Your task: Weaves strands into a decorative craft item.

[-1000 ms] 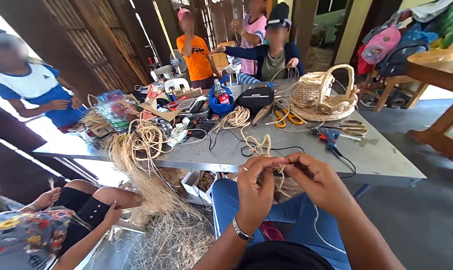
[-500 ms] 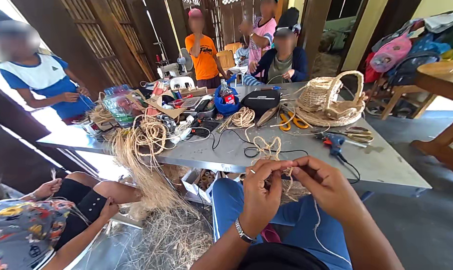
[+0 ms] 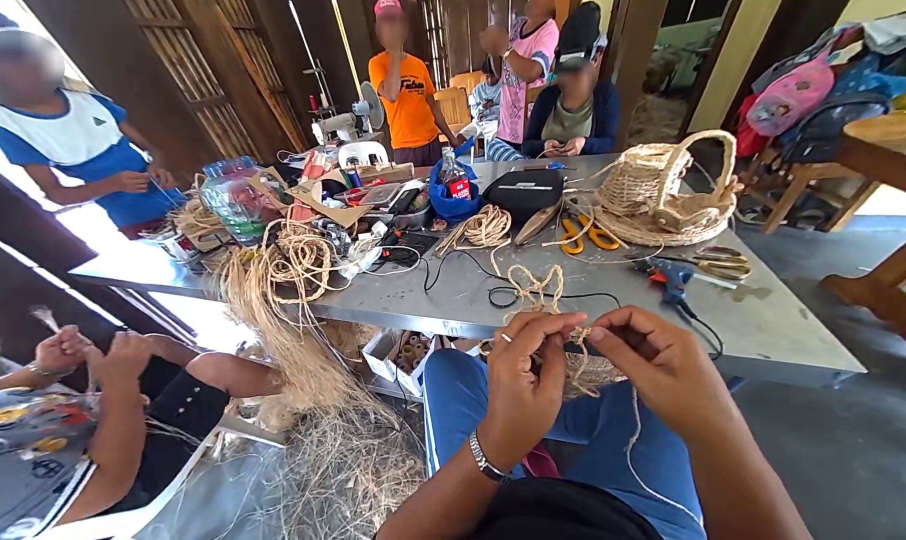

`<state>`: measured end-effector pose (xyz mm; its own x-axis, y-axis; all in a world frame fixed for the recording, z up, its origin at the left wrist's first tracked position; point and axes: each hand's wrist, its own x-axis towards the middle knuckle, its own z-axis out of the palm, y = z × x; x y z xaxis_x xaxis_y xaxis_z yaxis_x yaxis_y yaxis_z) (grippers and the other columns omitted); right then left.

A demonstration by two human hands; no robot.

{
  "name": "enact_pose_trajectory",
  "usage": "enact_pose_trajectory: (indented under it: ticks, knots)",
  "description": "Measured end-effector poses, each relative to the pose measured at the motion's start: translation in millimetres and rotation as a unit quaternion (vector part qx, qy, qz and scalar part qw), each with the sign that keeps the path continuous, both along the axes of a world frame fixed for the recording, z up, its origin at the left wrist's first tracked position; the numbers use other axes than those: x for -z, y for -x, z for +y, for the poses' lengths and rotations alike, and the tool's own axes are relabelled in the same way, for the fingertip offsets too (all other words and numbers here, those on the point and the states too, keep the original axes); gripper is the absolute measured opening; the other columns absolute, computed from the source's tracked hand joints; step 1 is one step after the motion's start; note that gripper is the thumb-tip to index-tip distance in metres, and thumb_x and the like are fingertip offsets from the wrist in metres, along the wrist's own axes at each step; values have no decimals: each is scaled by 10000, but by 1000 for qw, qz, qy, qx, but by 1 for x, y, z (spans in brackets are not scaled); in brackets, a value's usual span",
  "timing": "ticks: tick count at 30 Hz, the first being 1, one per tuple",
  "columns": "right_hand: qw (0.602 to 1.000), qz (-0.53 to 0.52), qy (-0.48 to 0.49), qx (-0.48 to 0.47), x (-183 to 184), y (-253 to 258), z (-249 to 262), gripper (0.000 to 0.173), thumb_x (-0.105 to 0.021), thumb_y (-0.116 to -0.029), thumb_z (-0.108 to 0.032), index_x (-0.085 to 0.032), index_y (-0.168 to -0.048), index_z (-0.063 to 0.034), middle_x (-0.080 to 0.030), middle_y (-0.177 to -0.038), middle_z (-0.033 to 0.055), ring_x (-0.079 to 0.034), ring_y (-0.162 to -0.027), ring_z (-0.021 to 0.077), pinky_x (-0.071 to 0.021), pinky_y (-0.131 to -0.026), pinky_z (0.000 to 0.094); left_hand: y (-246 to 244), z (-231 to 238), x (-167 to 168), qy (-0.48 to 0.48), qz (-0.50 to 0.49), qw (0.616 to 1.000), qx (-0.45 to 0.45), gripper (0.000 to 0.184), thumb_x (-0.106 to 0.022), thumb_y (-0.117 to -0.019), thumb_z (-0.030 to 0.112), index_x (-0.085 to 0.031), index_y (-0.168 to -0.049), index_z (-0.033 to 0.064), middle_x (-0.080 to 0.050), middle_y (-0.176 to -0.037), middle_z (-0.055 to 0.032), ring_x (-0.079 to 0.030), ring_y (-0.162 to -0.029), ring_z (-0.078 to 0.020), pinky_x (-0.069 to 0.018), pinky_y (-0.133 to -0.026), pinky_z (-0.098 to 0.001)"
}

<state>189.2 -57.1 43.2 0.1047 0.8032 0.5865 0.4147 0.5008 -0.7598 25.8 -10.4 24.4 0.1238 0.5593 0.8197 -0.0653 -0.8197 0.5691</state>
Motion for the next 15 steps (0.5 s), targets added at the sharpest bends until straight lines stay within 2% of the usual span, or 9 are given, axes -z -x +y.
enact_pose_trajectory:
  ticks: [6, 10, 15]
  knots:
    - [999, 19, -9, -31, -1, -1, -2, 150, -597, -1001, -222, -686, -1031, -106, -642, -825, -96, -561, -676, -54, -455, -582, 97, 0, -1, 0, -3, 8, 1000, -22, 273, -559, -953, 2, -753, -1138, 56, -727, -1081, -46, -655, -999, -125, -487, -923, -406]
    - [998, 29, 1, -48, -1, -2, -5, 182, -584, -1016, -235, -695, -1076, -103, -659, -862, -91, -579, -703, -43, -469, -602, 104, -1, -2, 1, -1, 4, 1000, -21, 282, -550, -954, 1, -748, -1149, 54, -723, -1091, -51, -651, -1015, -134, -488, -932, -410]
    - [999, 22, -9, -44, -2, -4, -6, 202, -585, -1030, -252, -707, -1075, -98, -670, -870, -82, -581, -704, -45, -469, -604, 100, -5, -3, 2, -3, -4, 1000, -24, 270, -550, -957, 5, -746, -1139, 38, -726, -1085, -62, -655, -1012, -142, -495, -927, -403]
